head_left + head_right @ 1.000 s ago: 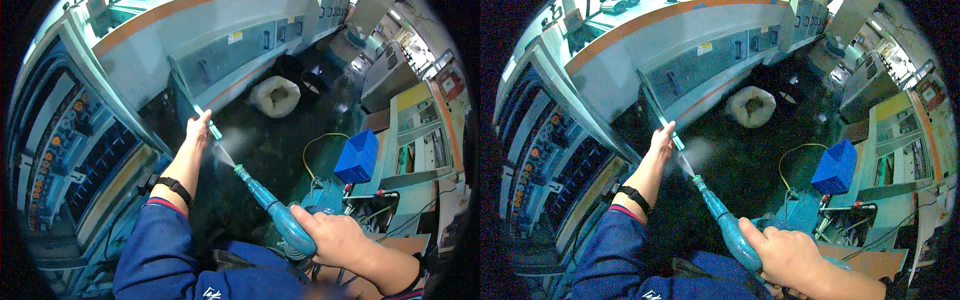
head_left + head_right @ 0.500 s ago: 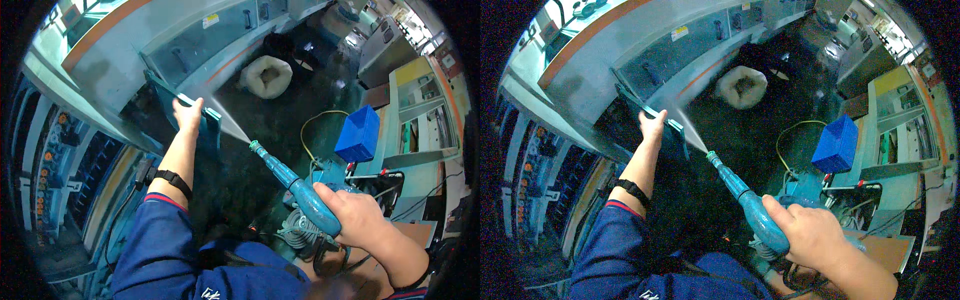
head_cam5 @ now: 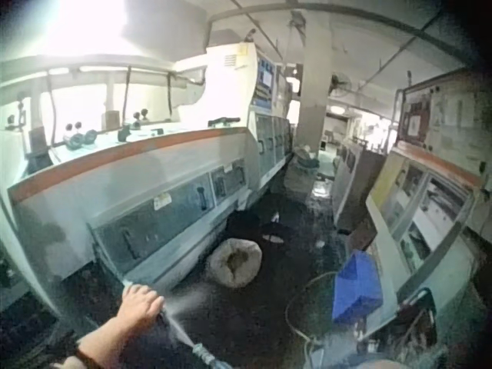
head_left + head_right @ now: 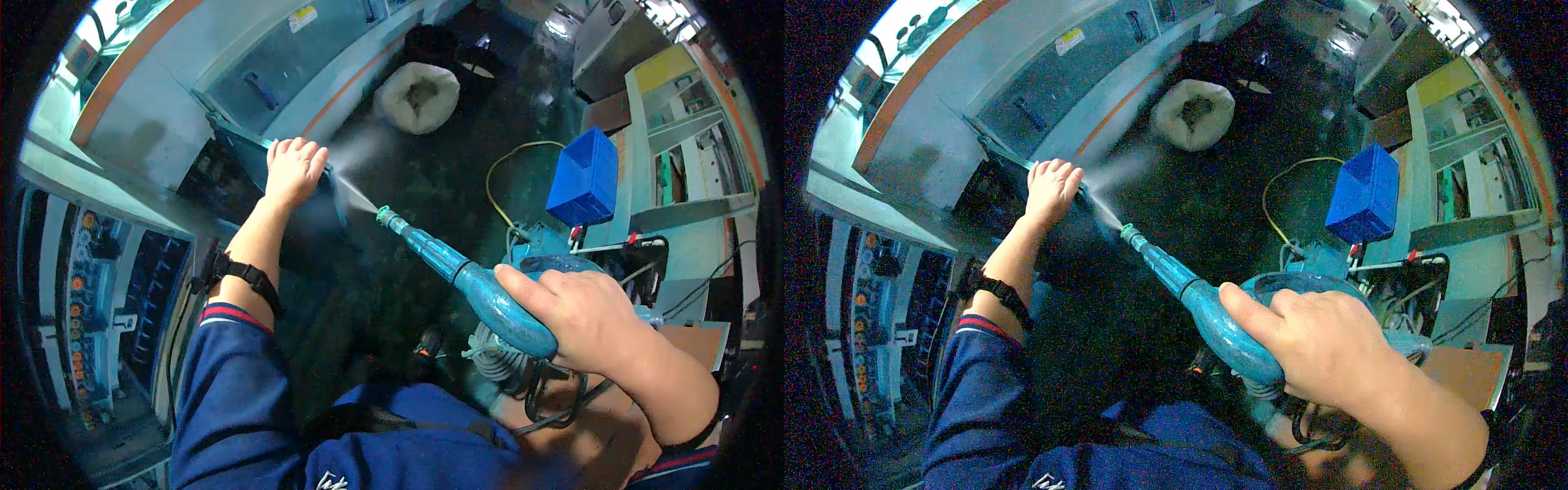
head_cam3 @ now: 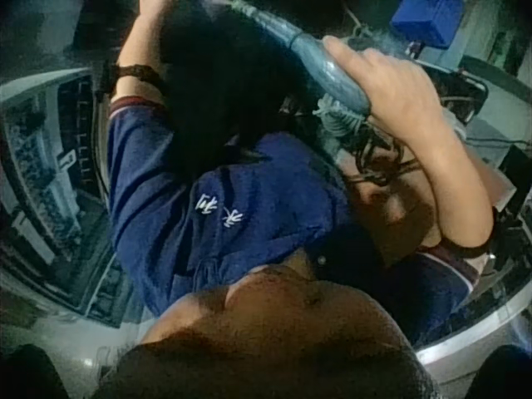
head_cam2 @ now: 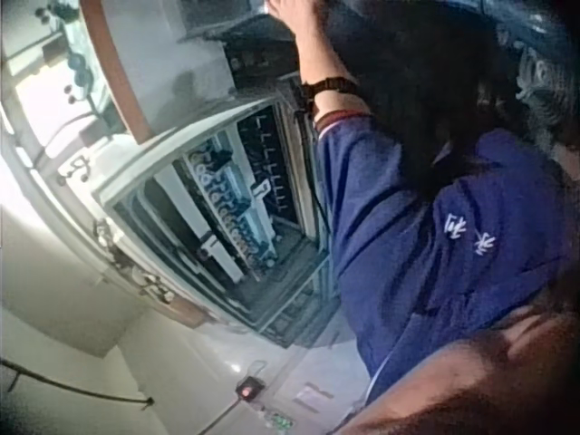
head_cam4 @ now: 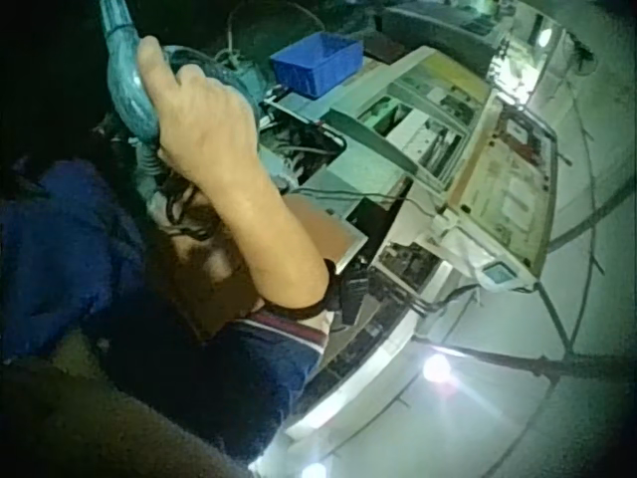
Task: Cleaning an industrial machine and its removable panel using an air nozzle.
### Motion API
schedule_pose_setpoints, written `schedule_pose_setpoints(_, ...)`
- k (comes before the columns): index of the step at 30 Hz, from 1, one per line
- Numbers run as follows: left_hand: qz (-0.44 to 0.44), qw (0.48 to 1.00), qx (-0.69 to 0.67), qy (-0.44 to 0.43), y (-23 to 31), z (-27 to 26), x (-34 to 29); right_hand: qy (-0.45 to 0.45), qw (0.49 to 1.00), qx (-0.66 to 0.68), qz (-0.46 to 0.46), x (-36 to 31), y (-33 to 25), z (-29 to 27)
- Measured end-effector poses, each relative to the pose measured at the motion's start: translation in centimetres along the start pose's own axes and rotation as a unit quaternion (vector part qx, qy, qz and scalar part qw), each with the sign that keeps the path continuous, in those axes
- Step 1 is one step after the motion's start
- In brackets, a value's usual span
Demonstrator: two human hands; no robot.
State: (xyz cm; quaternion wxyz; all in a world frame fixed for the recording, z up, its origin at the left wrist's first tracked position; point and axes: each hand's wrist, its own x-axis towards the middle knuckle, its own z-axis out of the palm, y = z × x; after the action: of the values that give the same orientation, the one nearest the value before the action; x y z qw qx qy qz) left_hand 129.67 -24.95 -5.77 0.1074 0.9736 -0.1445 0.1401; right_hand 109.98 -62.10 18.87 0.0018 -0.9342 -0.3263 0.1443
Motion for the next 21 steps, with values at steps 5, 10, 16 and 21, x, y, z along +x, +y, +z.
schedule_pose_setpoints(5, 0.009, 0.999, 0.015, -0.029, 0.7, 0.1, 0.1, 0.011, 0.999, 0.032, -0.006, 0.2, 0.5, 1.0)
schedule_pose_setpoints(10, 0.003, 0.999, 0.016, -0.050, 0.6, 0.0, 0.0, 0.007, 0.999, 0.037, -0.007, 0.9, 0.9, 1.4)
schedule_pose_setpoints(16, 0.010, 0.997, -0.036, -0.073, 1.2, -0.3, -0.1, 0.006, 1.000, 0.022, -0.016, 1.3, 1.3, 1.8)
schedule_pose_setpoints(21, 0.001, 0.996, -0.047, -0.070, 1.8, 0.2, 0.1, 0.002, 1.000, -0.003, -0.017, 1.6, 1.3, 2.2)
